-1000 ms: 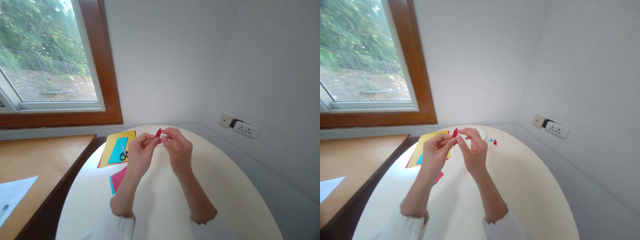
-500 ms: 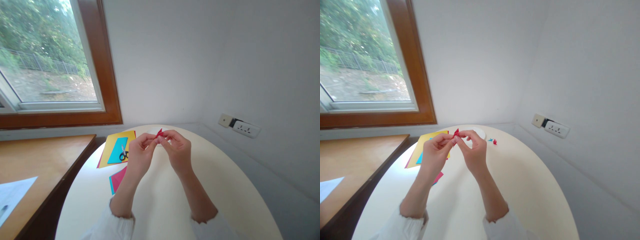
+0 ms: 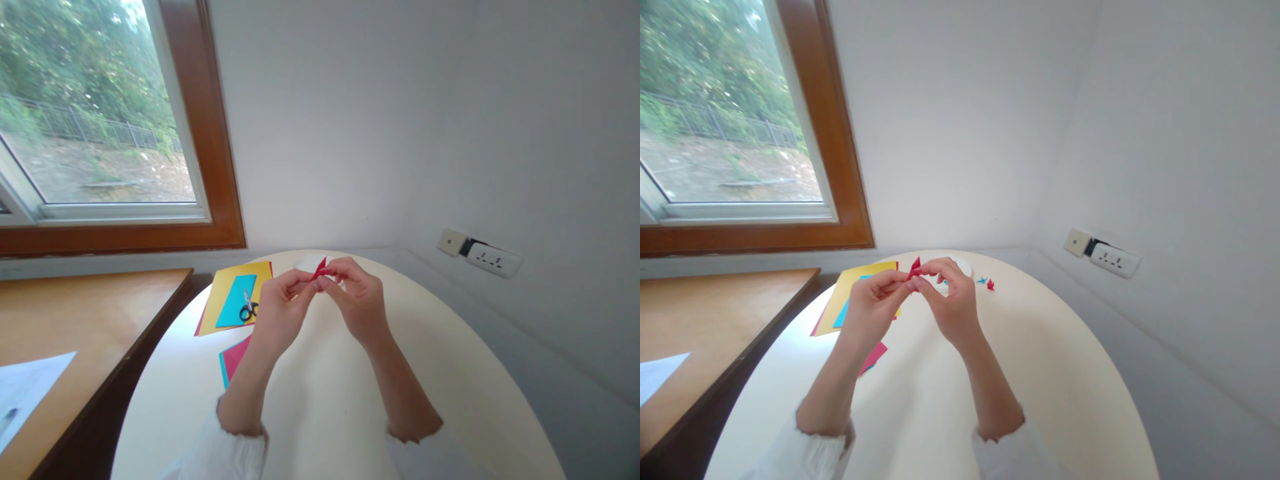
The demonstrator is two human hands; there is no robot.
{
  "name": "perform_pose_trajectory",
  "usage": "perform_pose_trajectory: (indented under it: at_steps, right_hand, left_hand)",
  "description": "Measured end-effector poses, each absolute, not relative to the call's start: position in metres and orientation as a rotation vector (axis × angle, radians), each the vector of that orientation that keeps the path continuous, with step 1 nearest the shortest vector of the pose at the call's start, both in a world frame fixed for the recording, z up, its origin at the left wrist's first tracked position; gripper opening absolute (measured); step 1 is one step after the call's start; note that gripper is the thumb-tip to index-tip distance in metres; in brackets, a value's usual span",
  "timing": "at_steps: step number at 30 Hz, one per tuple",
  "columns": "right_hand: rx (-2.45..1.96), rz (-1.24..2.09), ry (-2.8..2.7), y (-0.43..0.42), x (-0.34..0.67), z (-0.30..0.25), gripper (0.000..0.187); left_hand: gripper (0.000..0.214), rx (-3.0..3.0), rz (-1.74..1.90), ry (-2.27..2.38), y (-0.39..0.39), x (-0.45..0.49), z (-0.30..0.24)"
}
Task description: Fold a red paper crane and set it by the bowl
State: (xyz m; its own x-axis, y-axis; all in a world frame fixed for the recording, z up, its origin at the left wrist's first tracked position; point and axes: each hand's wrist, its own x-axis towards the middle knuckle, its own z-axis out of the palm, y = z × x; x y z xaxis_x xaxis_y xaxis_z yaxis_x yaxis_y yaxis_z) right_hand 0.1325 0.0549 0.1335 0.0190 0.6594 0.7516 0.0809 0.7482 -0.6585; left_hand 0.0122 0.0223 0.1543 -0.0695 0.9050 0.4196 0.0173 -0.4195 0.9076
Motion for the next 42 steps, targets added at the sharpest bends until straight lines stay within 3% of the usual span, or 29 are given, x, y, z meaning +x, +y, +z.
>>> perform_pose_trajectory:
  at_steps: [12,25,36,42]
  right_hand:
    - [-0.551,0.127,-1.625,0.0517,0.1346,0.1346,0.013]
    - [-0.535,-0.051,-1.693,0.0489,0.1367,0.1365,0.018]
    - [-0.558,-0.017,-1.676,0.0512,0.1349,0.1338,0.022]
    - [-0.561,0.234,-1.576,0.0522,0.1315,0.1335,0.015]
  left_hand:
    - [0.012,1.476,1.599,1.016,0.0233,0.0120,0.1526]
    - [0.030,1.359,1.527,0.892,0.0262,0.0098,0.1495]
    - [0.026,1.340,1.553,0.895,0.0262,0.0091,0.1502]
    - [0.024,1.347,1.565,0.868,0.0257,0.0100,0.1517]
